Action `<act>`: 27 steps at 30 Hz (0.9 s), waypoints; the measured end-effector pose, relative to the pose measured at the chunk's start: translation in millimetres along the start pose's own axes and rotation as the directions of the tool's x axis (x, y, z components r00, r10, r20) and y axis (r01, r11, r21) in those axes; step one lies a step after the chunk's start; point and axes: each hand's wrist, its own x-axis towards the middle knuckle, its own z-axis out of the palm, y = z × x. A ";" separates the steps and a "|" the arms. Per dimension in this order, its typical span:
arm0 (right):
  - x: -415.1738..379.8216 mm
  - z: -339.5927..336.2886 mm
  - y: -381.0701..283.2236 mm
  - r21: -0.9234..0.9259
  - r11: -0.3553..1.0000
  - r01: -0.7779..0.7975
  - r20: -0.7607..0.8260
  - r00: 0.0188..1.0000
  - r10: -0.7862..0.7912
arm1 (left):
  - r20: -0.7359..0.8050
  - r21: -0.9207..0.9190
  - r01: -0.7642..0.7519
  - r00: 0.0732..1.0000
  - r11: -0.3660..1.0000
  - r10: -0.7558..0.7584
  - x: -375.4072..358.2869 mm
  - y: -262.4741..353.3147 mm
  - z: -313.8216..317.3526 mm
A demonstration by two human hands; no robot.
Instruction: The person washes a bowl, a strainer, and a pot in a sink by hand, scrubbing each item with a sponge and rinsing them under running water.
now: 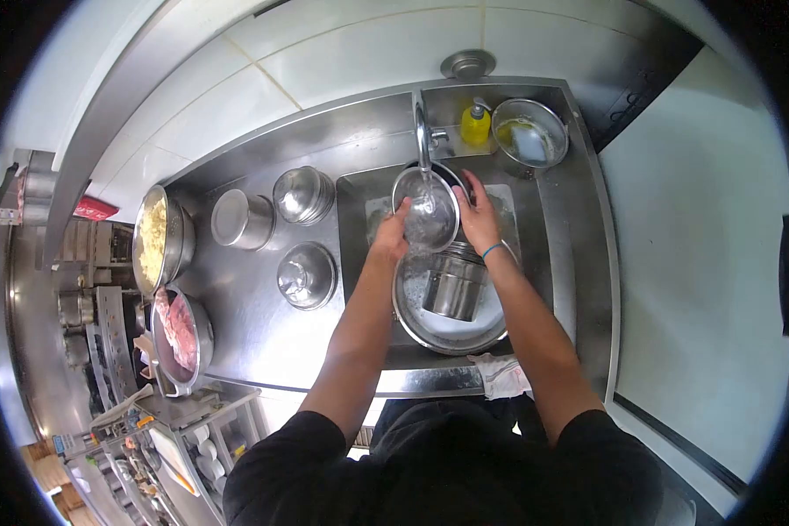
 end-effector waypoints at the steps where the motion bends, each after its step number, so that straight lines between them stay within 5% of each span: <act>1: -0.7 1.5 6.0 -0.035 0.999 -0.006 0.068 0.998 0.009 | -0.034 0.063 0.007 0.999 0.998 -0.004 -13.6 7.1 3.5; 5: -2.4 12.2 9.3 0.011 0.997 -0.072 0.178 0.982 0.069 | -0.086 0.149 0.013 0.996 0.989 -0.001 -26.0 18.4 -5.9; 11: 10.5 19.7 -5.9 0.102 0.944 -0.314 0.464 0.854 0.235 | -0.124 0.584 -0.257 0.909 0.770 0.397 -35.2 29.8 -27.5; 14: 10.7 3.3 -51.2 0.111 0.887 -0.449 0.678 0.687 0.263 | -0.038 0.788 -0.301 0.847 0.537 0.530 -51.1 50.2 -43.9; 17: 18.7 -2.3 -33.7 0.223 0.845 -0.485 0.845 0.529 0.080 | 0.189 0.855 -0.489 0.603 0.172 0.775 -113.4 73.0 -13.1; 18: 18.5 -2.6 -29.2 0.225 0.827 -0.515 0.872 0.486 0.066 | 0.369 0.841 -0.536 0.472 -0.072 0.800 -125.3 80.7 -14.2; 23: -0.2 17.8 14.7 0.184 0.606 -0.774 0.968 0.250 0.025 | 0.500 0.847 -0.417 0.409 -0.331 0.763 -179.6 100.7 -22.2; 27: -36.1 73.5 -16.7 0.234 0.410 -0.882 0.952 0.294 0.089 | 0.512 0.851 -0.317 0.321 -0.420 0.797 -212.2 109.4 -54.4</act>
